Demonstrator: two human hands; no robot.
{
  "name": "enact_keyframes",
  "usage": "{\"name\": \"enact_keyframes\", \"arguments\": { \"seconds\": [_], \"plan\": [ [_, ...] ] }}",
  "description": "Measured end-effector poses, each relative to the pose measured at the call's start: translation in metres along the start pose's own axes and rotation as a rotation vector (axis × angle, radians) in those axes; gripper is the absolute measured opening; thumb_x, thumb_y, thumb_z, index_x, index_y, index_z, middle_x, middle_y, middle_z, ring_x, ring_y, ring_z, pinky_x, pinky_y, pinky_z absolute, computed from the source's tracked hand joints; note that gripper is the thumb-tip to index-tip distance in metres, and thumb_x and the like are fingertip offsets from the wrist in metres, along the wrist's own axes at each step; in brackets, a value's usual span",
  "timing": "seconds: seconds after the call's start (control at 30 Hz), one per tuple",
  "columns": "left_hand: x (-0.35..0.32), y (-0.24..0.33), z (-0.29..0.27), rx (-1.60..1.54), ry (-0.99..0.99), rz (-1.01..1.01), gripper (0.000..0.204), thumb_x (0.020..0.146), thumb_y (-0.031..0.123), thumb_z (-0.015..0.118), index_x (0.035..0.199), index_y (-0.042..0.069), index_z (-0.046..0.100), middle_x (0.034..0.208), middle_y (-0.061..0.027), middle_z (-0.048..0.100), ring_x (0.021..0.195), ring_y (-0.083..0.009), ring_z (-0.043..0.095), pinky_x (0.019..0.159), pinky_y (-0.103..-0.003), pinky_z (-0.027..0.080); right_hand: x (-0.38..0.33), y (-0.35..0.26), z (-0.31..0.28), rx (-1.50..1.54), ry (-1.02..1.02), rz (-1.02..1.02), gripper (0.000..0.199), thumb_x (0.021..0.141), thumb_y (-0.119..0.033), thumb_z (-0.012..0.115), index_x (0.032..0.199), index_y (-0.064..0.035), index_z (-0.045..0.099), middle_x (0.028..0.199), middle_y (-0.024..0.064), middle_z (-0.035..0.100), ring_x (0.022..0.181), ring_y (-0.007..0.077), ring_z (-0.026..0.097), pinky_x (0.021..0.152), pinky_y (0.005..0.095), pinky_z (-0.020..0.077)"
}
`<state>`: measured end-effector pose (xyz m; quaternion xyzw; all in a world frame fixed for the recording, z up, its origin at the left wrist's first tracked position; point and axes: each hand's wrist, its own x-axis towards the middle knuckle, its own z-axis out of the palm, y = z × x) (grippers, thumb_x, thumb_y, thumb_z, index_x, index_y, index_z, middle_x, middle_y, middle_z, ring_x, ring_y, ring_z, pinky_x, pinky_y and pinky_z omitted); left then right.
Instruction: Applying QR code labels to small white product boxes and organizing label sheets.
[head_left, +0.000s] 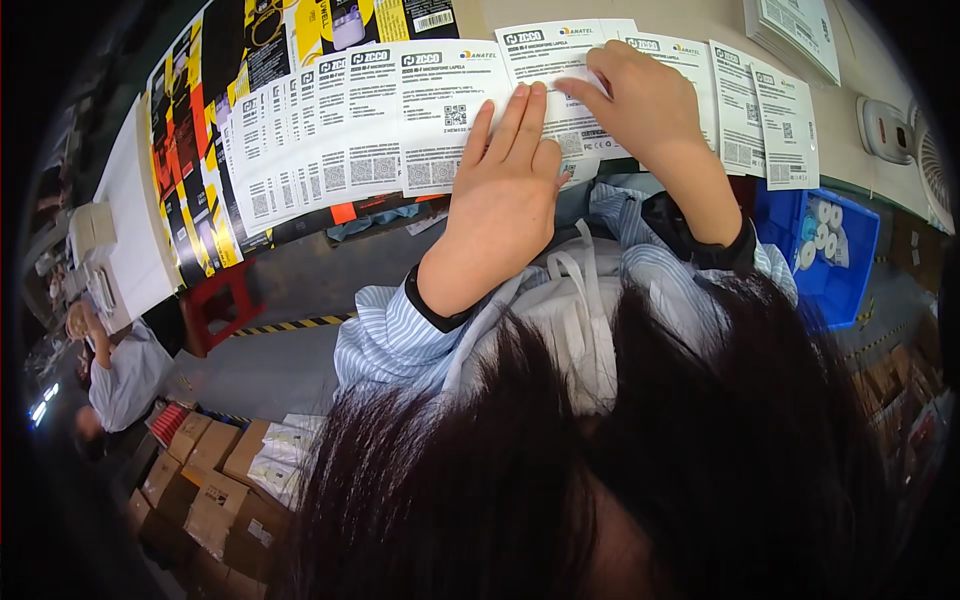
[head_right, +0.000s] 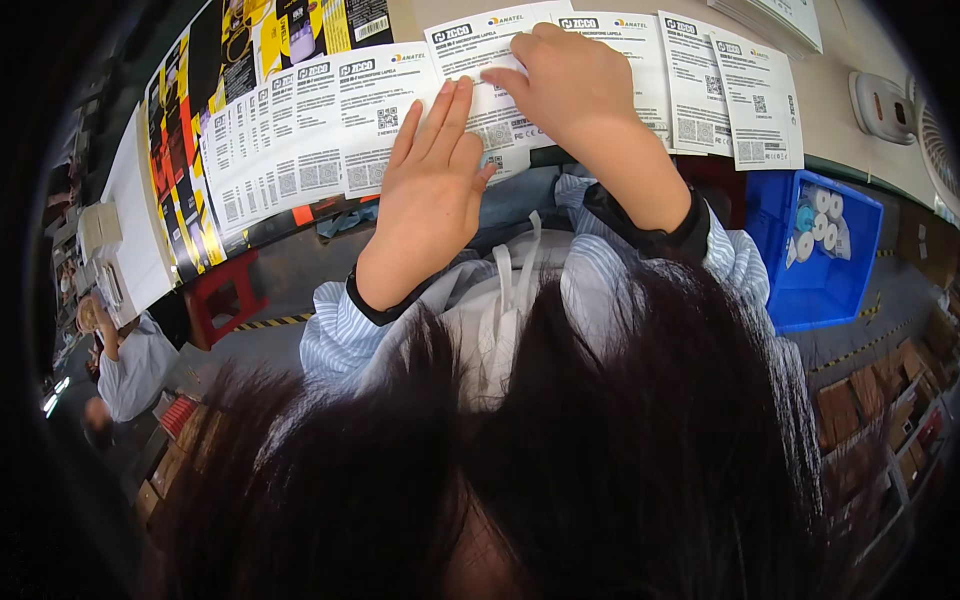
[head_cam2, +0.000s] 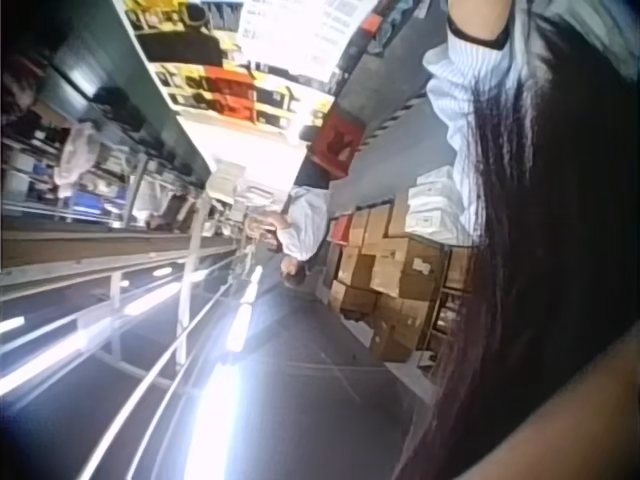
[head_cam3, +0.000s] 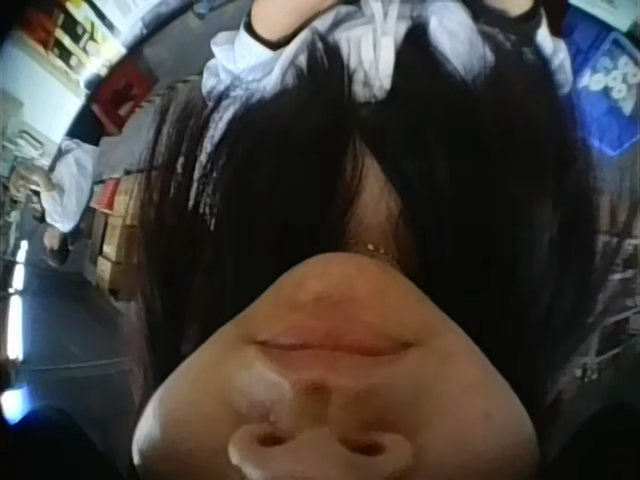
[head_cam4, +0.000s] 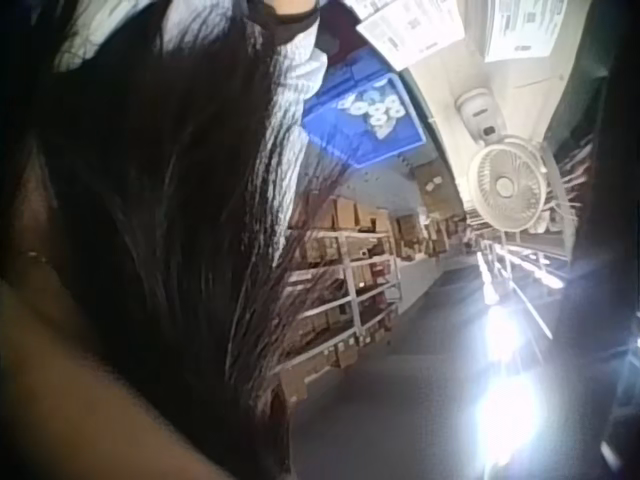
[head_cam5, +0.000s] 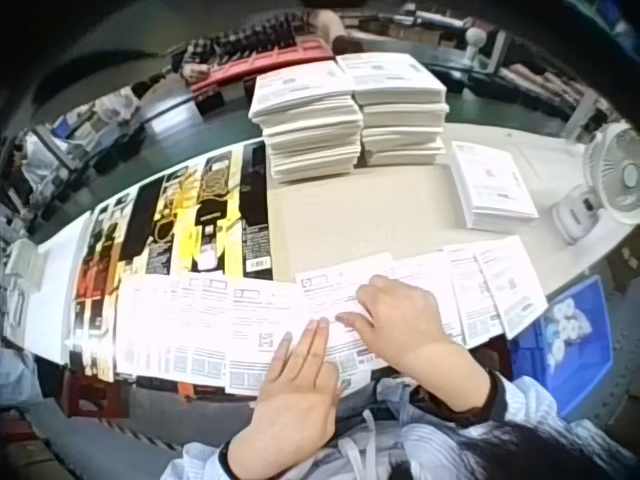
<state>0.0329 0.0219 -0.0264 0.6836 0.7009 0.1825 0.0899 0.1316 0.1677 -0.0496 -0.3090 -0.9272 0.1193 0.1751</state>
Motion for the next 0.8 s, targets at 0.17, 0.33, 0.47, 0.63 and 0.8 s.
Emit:
{"name": "enact_keyframes", "arguments": {
  "seconds": [0.17, 0.33, 0.47, 0.63, 0.8],
  "plan": [
    [0.000, -0.001, 0.001, -0.008, 0.003, -0.003, 0.015, 0.076, 0.009, 0.058, 0.083, -0.002, 0.051, 0.133, -0.0233, 0.037, 0.128, -0.0314, 0.032, 0.105, -0.043, 0.024, -0.002, 0.002, -0.010, 0.047, -0.085, -0.017, 0.043, 0.073, -0.045, 0.065, 0.073, -0.0030, 0.057, 0.071, 0.0091, 0.055, 0.063, 0.0269, 0.056, 0.056, 0.0344, 0.0442],
    [0.000, 0.000, -0.001, -0.007, 0.009, -0.011, 0.015, 0.076, 0.008, 0.058, 0.084, -0.002, 0.051, 0.132, -0.0230, 0.039, 0.127, -0.0312, 0.034, 0.105, -0.043, 0.024, 0.007, -0.006, -0.025, -0.046, -0.293, 0.082, 0.048, 0.070, -0.047, 0.068, 0.074, -0.0010, 0.057, 0.077, 0.0122, 0.058, 0.068, 0.0294, 0.057, 0.060, 0.0359, 0.0449],
    [0.000, 0.003, -0.002, 0.008, 0.021, -0.016, 0.015, 0.076, 0.008, 0.058, 0.085, -0.002, 0.051, 0.132, -0.0222, 0.039, 0.127, -0.0302, 0.035, 0.105, -0.042, 0.025, 0.005, -0.002, -0.019, -0.008, -0.294, 0.066, 0.051, 0.068, -0.048, 0.069, 0.071, 0.0006, 0.056, 0.080, 0.0161, 0.058, 0.071, 0.0316, 0.057, 0.063, 0.0372, 0.0459],
    [-0.001, 0.001, 0.002, 0.009, 0.031, -0.022, 0.016, 0.076, 0.009, 0.059, 0.085, -0.003, 0.052, 0.132, -0.0220, 0.039, 0.126, -0.0302, 0.035, 0.105, -0.042, 0.025, 0.000, -0.007, -0.023, 0.009, -0.333, 0.196, 0.055, 0.064, -0.049, 0.073, 0.081, 0.0003, 0.055, 0.088, 0.0155, 0.058, 0.075, 0.0311, 0.059, 0.066, 0.0367, 0.0472],
    [0.000, 0.005, 0.003, 0.026, 0.020, -0.025, 0.018, 0.076, 0.011, 0.059, 0.087, -0.003, 0.053, 0.134, -0.0221, 0.037, 0.127, -0.0310, 0.033, 0.105, -0.043, 0.024, -0.012, -0.004, -0.030, 0.141, -0.184, 0.269, 0.090, 0.063, -0.051, 0.073, 0.126, -0.0013, 0.033, 0.115, 0.0146, 0.049, 0.093, 0.0332, 0.059, 0.075, 0.0380, 0.0496]
  ]
}}
